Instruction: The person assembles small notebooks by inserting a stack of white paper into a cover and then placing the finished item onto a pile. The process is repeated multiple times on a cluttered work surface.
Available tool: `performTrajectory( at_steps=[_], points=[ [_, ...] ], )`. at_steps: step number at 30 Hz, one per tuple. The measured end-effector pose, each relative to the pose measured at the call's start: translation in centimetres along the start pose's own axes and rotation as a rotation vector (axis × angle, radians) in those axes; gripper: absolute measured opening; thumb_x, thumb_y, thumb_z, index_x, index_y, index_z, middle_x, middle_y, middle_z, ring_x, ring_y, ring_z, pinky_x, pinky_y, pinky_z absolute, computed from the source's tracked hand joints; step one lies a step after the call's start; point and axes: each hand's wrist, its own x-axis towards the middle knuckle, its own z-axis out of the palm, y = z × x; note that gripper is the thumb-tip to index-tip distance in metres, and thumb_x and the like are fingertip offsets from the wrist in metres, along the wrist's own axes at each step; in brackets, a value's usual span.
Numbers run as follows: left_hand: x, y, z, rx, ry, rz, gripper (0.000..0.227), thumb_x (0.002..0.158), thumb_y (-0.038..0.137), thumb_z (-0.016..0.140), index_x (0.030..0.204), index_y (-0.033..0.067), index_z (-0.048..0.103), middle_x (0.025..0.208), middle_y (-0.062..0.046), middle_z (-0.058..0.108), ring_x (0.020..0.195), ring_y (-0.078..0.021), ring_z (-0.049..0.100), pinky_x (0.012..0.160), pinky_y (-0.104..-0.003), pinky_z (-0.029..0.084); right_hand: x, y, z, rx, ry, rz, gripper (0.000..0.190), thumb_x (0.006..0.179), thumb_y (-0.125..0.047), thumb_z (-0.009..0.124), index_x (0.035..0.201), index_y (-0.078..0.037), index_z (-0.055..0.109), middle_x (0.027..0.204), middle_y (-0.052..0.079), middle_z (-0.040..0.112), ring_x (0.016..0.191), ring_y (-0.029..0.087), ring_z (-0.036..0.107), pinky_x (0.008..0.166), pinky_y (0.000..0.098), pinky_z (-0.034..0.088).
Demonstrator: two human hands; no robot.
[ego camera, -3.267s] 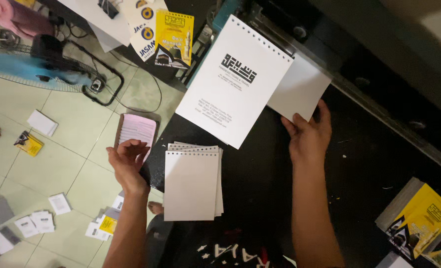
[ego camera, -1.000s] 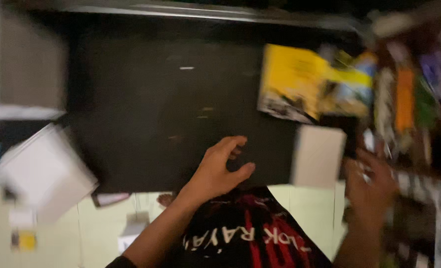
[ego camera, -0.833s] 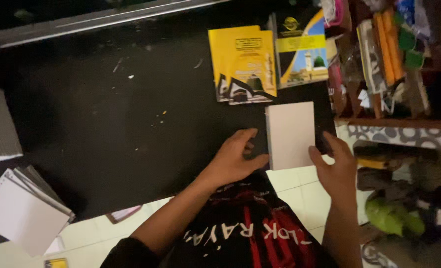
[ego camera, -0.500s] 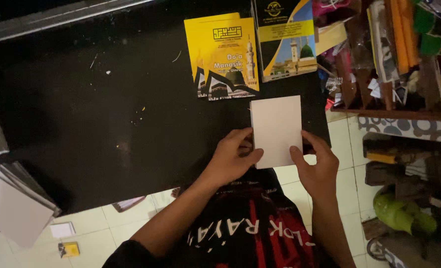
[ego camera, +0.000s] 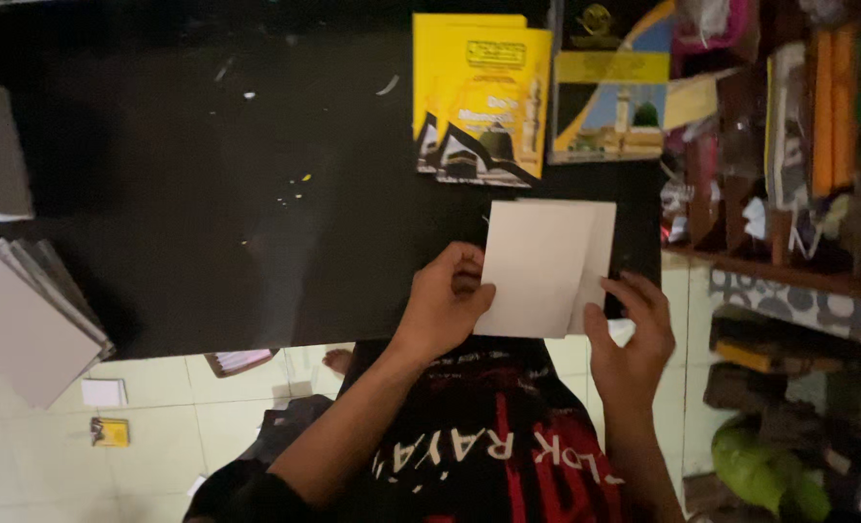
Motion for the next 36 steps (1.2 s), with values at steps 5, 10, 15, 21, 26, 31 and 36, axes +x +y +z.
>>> performTrajectory(
  at_steps=[5, 10, 15, 21, 26, 31, 36],
  points=[
    [-1.9, -0.7, -5.2, -0.068, 0.066, 0.178, 0.022, 0.090, 0.000, 0.069, 0.111, 0.0023, 0.061, 0.097, -0.015, 0.071, 0.091, -0.0228, 0.066, 0.077, -0.042, 0.060, 1.0, -1.0, 3.9, 0.346, -0.082, -0.157, 0.071, 0.086, -0.004, 0.078, 0.146, 0.002, 0.041, 0.136, 0.018, 0.054, 0.126, 0.027, 0.054, 0.111, 0.0431, 0.043],
    [-4.0, 0.8, -10.5, -0.020, 0.213, 0.450, 0.021, 0.087, -0.007, 0.070, 0.103, 0.0051, 0.064, 0.085, -0.011, 0.068, 0.086, -0.0142, 0.062, 0.071, -0.033, 0.054, 2.4, -6.4, 11.0, 0.600, -0.396, -0.292, 0.087, 0.079, 0.000, 0.078, 0.151, 0.003, 0.029, 0.138, 0.017, 0.051, 0.132, 0.027, 0.049, 0.116, 0.0490, 0.038],
    [-2.0, -0.8, -12.8, -0.079, 0.193, 0.588, 0.034, 0.077, -0.001, 0.067, 0.109, 0.0105, 0.064, 0.086, -0.011, 0.067, 0.085, -0.0215, 0.064, 0.086, -0.044, 0.053, 2.4, -9.4, 15.5, 0.484, -0.441, -0.291, 0.022, 0.086, 0.000, 0.076, 0.108, -0.001, 0.072, 0.097, 0.015, 0.074, 0.102, 0.028, 0.072, 0.099, 0.0438, 0.051],
    [-0.6, -2.0, -12.9, 0.020, 0.222, 0.661, 0.028, 0.078, 0.008, 0.078, 0.098, 0.0131, 0.061, 0.085, -0.007, 0.071, 0.090, -0.0338, 0.071, 0.116, -0.063, 0.029, 2.0, -8.9, 17.3, 0.434, -0.369, -0.299, 0.015, 0.092, 0.002, 0.071, 0.106, 0.003, 0.064, 0.099, 0.021, 0.073, 0.107, 0.029, 0.068, 0.111, 0.0496, 0.047],
    [1.4, -3.3, -13.6, 0.084, 0.150, 0.714, 0.021, 0.080, 0.010, 0.077, 0.093, 0.0142, 0.061, 0.086, -0.006, 0.071, 0.092, -0.0346, 0.072, 0.116, -0.066, 0.028, 1.8, -9.3, 17.3, 0.393, -0.360, -0.285, 0.013, 0.095, -0.001, 0.071, 0.105, 0.004, 0.064, 0.097, 0.020, 0.072, 0.101, 0.026, 0.067, 0.103, 0.0503, 0.050],
    [1.0, -2.5, -16.5, 0.189, 0.122, 0.760, 0.020, 0.081, 0.012, 0.075, 0.097, 0.0099, 0.062, 0.092, -0.013, 0.071, 0.099, -0.0402, 0.070, 0.117, -0.070, 0.027, 2.5, -8.3, 18.5, 0.339, -0.376, -0.398, 0.025, 0.091, 0.003, 0.073, 0.112, 0.004, 0.059, 0.096, 0.023, 0.065, 0.091, 0.030, 0.067, 0.090, 0.0464, 0.052],
    [0.9, -0.3, -21.2, -0.085, 0.151, 0.328, 0.019, 0.080, 0.021, 0.080, 0.093, 0.0118, 0.069, 0.084, 0.007, 0.058, 0.078, -0.0063, 0.051, 0.065, -0.025, 0.044, 2.7, -13.5, 20.9, 0.461, -0.415, -0.287, 0.074, 0.090, 0.003, 0.060, 0.150, -0.003, 0.017, 0.130, 0.045, 0.055, 0.105, 0.045, 0.064, 0.088, 0.0486, 0.055]
  ],
)
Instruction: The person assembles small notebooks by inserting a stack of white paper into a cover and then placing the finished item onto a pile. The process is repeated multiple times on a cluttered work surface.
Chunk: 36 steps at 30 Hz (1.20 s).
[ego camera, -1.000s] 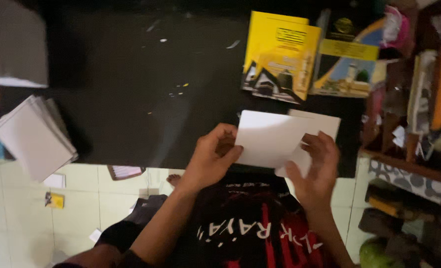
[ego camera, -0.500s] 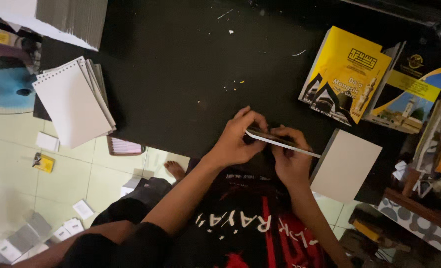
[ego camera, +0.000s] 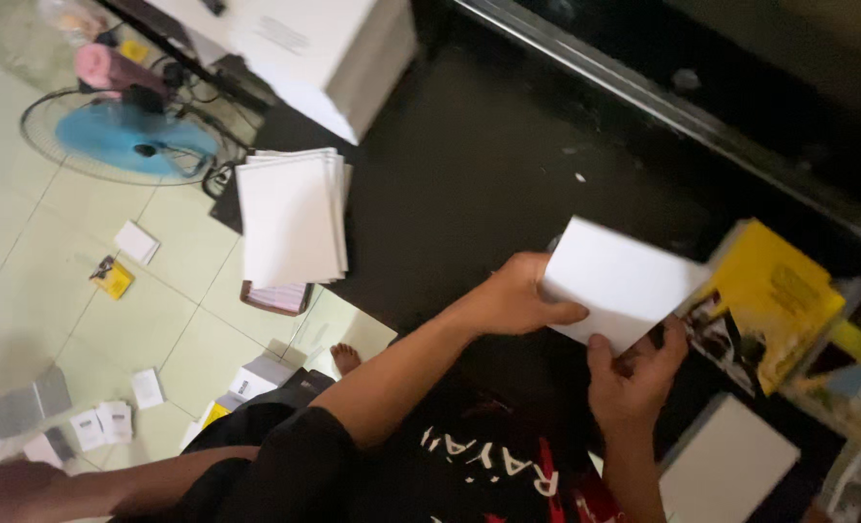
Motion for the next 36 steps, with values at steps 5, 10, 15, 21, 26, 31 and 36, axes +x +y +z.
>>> performTrajectory(
  at_steps=[5, 10, 15, 21, 26, 31, 36],
  points=[
    [0.8, 1.4, -4.8, -0.245, 0.077, 0.013, 0.020, 0.078, 0.019, 0.080, 0.092, 0.0106, 0.068, 0.085, 0.006, 0.060, 0.080, -0.0069, 0.055, 0.068, -0.025, 0.045, 3.5, -3.4, 4.9, -0.034, -0.041, -0.012, 0.074, 0.090, -0.003, 0.065, 0.154, -0.007, 0.028, 0.121, 0.035, 0.062, 0.096, 0.034, 0.066, 0.075, 0.0387, 0.055],
    [-1.6, 5.1, -11.3, 0.090, 0.314, -0.077, 0.052, 0.075, 0.040, 0.074, 0.119, 0.0125, 0.069, 0.112, -0.004, 0.075, 0.099, -0.0125, 0.065, 0.085, -0.029, 0.050, 6.9, -4.0, 10.7, 0.134, -0.089, 0.101, 0.078, 0.087, -0.016, 0.068, 0.158, -0.011, 0.035, 0.119, 0.025, 0.069, 0.086, 0.021, 0.065, 0.066, 0.0335, 0.057],
    [-8.0, 6.8, -23.6, 0.088, 0.763, 0.241, 0.043, 0.081, 0.027, 0.089, 0.110, 0.0066, 0.065, 0.096, -0.014, 0.069, 0.089, -0.0289, 0.074, 0.082, -0.042, 0.060, 11.3, -1.2, 17.2, 0.436, -0.088, 0.267, 0.073, 0.093, -0.004, 0.065, 0.158, -0.013, 0.033, 0.121, 0.018, 0.053, 0.099, 0.031, 0.070, 0.078, 0.0427, 0.069],
    [-14.1, -1.8, -35.9, 0.228, 1.193, -0.120, 0.037, 0.096, 0.042, 0.084, 0.110, 0.0107, 0.069, 0.098, -0.008, 0.072, 0.094, -0.0212, 0.071, 0.084, -0.035, 0.054, 16.5, 1.4, 24.7, 0.478, 0.003, 0.402, 0.069, 0.094, 0.003, 0.063, 0.154, -0.013, 0.035, 0.119, 0.018, 0.048, 0.099, 0.034, 0.068, 0.085, 0.0525, 0.068],
    [-13.7, -6.5, -36.7, -0.002, 1.145, -0.172, 0.035, 0.105, 0.042, 0.069, 0.113, 0.0075, 0.070, 0.100, -0.013, 0.072, 0.091, -0.0234, 0.070, 0.081, -0.036, 0.056, 19.4, 3.0, 27.7, 0.474, 0.086, 0.415, 0.073, 0.092, 0.005, 0.068, 0.153, -0.017, 0.033, 0.121, 0.021, 0.049, 0.101, 0.039, 0.067, 0.086, 0.0613, 0.066],
    [-12.7, -6.5, -37.3, -0.292, 1.084, -0.223, 0.054, 0.110, 0.056, 0.042, 0.110, 0.0082, 0.067, 0.098, -0.011, 0.072, 0.085, -0.0188, 0.070, 0.075, -0.026, 0.055, 23.3, 3.8, 27.4, 0.412, 0.134, 0.355, 0.067, 0.092, 0.005, 0.069, 0.148, -0.016, 0.039, 0.123, 0.022, 0.051, 0.104, 0.038, 0.068, 0.086, 0.0586, 0.069],
    [-11.8, -4.3, -38.1, -0.182, 0.862, -0.538, 0.088, 0.106, 0.065, 0.005, 0.118, 0.0070, 0.070, 0.109, -0.019, 0.074, 0.099, -0.0344, 0.070, 0.082, -0.040, 0.054, 23.2, 2.1, 27.5, 0.361, 0.146, 0.395, 0.071, 0.090, 0.004, 0.071, 0.152, -0.014, 0.040, 0.118, 0.021, 0.055, 0.103, 0.034, 0.070, 0.090, 0.0559, 0.071]
  ],
)
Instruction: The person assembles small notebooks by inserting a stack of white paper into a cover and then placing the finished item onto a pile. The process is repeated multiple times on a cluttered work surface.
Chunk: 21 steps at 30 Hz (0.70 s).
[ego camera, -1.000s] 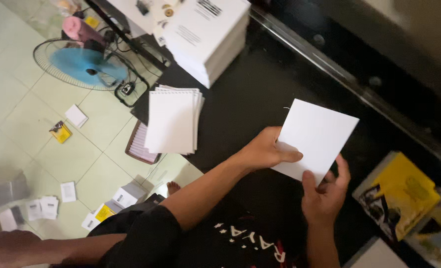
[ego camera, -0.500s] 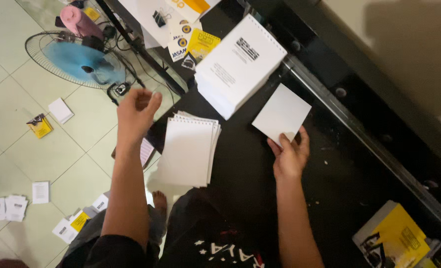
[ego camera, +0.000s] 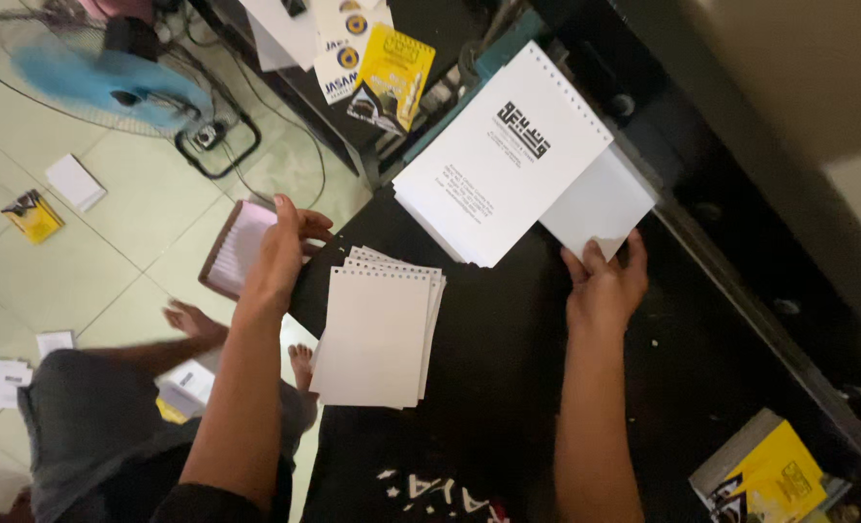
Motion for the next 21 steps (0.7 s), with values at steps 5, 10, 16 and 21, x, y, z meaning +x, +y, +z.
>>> performTrajectory(
  at_steps=[5, 10, 16, 21],
  points=[
    [1.2, -0.6, 0.2, -0.055, -0.090, -0.063, 0.100, 0.098, 0.078, 0.005, 0.117, 0.0050, 0.070, 0.098, -0.012, 0.068, 0.082, -0.0222, 0.066, 0.068, -0.028, 0.046, -1.3, -1.3, 1.2, -0.028, 0.029, 0.011, 0.072, 0.092, 0.006, 0.068, 0.154, -0.013, 0.040, 0.118, 0.022, 0.057, 0.104, 0.035, 0.069, 0.090, 0.0534, 0.071],
    [2.1, -1.5, -0.1, -0.044, -0.114, -0.087, 0.102, 0.100, 0.075, 0.003, 0.117, -0.0009, 0.069, 0.096, -0.016, 0.067, 0.082, -0.0280, 0.063, 0.070, -0.031, 0.044, -1.6, -1.7, 1.6, -0.054, 0.021, 0.002, 0.072, 0.092, 0.005, 0.069, 0.155, -0.013, 0.040, 0.123, 0.024, 0.058, 0.107, 0.035, 0.067, 0.093, 0.0555, 0.068],
    [1.2, -0.1, 0.0, 0.181, -0.114, -0.061, 0.097, 0.103, 0.067, -0.003, 0.122, 0.0119, 0.074, 0.118, -0.016, 0.073, 0.117, -0.0385, 0.066, 0.095, -0.044, 0.048, -1.2, -1.8, 1.6, -0.058, 0.049, 0.028, 0.074, 0.091, 0.006, 0.067, 0.156, -0.014, 0.038, 0.120, 0.022, 0.057, 0.104, 0.037, 0.069, 0.089, 0.0527, 0.070],
    [2.7, -2.2, 0.1, 0.115, -0.120, -0.063, 0.101, 0.100, 0.073, -0.004, 0.114, 0.0098, 0.074, 0.099, -0.011, 0.069, 0.095, -0.0306, 0.065, 0.083, -0.039, 0.048, 0.0, -0.1, 0.2, -0.015, 0.001, 0.004, 0.075, 0.091, 0.008, 0.069, 0.156, -0.013, 0.038, 0.121, 0.027, 0.058, 0.106, 0.043, 0.070, 0.091, 0.0597, 0.067]
  ],
)
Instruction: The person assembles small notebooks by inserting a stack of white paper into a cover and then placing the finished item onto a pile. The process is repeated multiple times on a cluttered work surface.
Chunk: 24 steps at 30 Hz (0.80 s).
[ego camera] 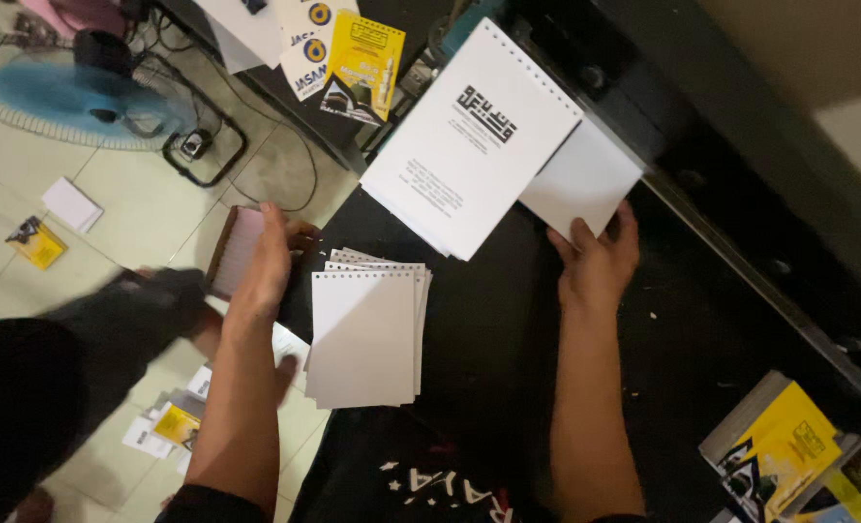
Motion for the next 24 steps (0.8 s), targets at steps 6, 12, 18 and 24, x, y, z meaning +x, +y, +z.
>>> performTrajectory(
  at_steps=[6, 12, 18, 24],
  points=[
    [-1.7, 1.4, -0.2, -0.086, 0.035, -0.029, 0.097, 0.099, 0.072, 0.000, 0.119, 0.0097, 0.071, 0.107, -0.012, 0.070, 0.096, -0.0283, 0.067, 0.080, -0.034, 0.048, -1.0, -0.8, 0.7, 0.018, -0.016, -0.009, 0.076, 0.090, 0.004, 0.070, 0.156, -0.012, 0.035, 0.121, 0.027, 0.054, 0.107, 0.042, 0.069, 0.090, 0.0587, 0.068],
    [-2.9, 1.7, 0.2, -0.266, 0.215, 0.088, 0.083, 0.103, 0.069, 0.012, 0.111, 0.0084, 0.068, 0.096, -0.011, 0.074, 0.082, -0.0236, 0.070, 0.073, -0.034, 0.050, -0.4, 0.0, 0.0, 0.134, -0.045, 0.003, 0.072, 0.092, 0.008, 0.067, 0.155, -0.014, 0.037, 0.124, 0.025, 0.054, 0.107, 0.044, 0.069, 0.091, 0.0628, 0.066],
    [-7.7, -0.9, -0.6, -0.299, 0.691, 0.477, 0.046, 0.110, 0.053, 0.033, 0.103, 0.0194, 0.065, 0.100, -0.001, 0.073, 0.097, -0.0156, 0.068, 0.079, -0.028, 0.041, -8.6, -1.0, -4.0, 0.030, -0.084, -0.027, 0.073, 0.098, 0.004, 0.063, 0.159, -0.021, 0.033, 0.133, 0.028, 0.045, 0.117, 0.045, 0.063, 0.093, 0.0617, 0.061],
    [-16.1, -0.1, 4.9, -0.163, 0.536, 0.878, 0.012, 0.098, -0.003, 0.066, 0.108, 0.0035, 0.065, 0.093, -0.015, 0.063, 0.089, -0.0259, 0.064, 0.086, -0.038, 0.053, -19.2, -3.9, -7.2, 0.067, -0.321, -0.064, 0.086, 0.092, -0.003, 0.065, 0.164, -0.014, 0.019, 0.124, 0.029, 0.050, 0.099, 0.035, 0.068, 0.078, 0.0471, 0.068]
  ],
)
